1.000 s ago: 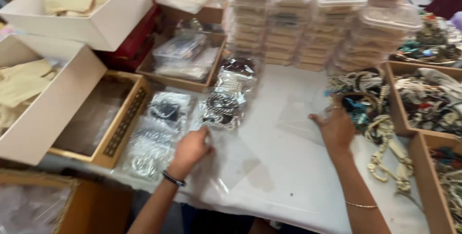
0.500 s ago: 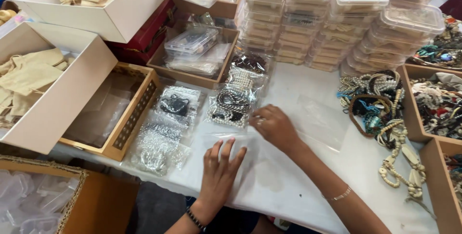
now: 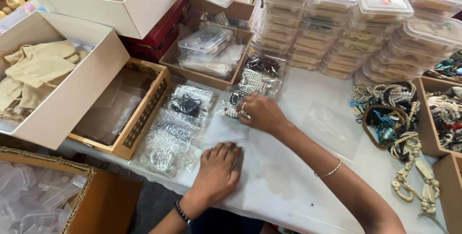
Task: Sorting and packing necklaces into plastic bags at a work table.
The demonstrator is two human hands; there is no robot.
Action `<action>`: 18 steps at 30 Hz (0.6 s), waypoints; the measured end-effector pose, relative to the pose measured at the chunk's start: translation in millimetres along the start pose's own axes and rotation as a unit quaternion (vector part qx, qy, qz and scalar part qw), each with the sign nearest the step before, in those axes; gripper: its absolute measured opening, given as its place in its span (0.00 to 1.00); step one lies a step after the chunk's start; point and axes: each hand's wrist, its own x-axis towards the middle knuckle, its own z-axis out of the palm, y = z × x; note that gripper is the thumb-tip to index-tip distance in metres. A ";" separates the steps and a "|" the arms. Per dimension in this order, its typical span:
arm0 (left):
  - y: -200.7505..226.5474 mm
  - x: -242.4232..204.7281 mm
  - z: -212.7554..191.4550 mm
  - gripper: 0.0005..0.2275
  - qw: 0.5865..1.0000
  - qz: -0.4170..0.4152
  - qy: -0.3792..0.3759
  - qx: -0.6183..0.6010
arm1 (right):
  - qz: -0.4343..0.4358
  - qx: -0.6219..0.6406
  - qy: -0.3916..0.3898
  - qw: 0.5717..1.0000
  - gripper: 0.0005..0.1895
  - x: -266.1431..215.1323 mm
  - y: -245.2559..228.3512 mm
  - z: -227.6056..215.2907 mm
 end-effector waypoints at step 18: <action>35.4 7.0 -34.9 0.17 0.999 -0.009 -0.016 -0.052 | 0.126 0.158 0.112 0.973 0.09 -89.3 40.4 -96.5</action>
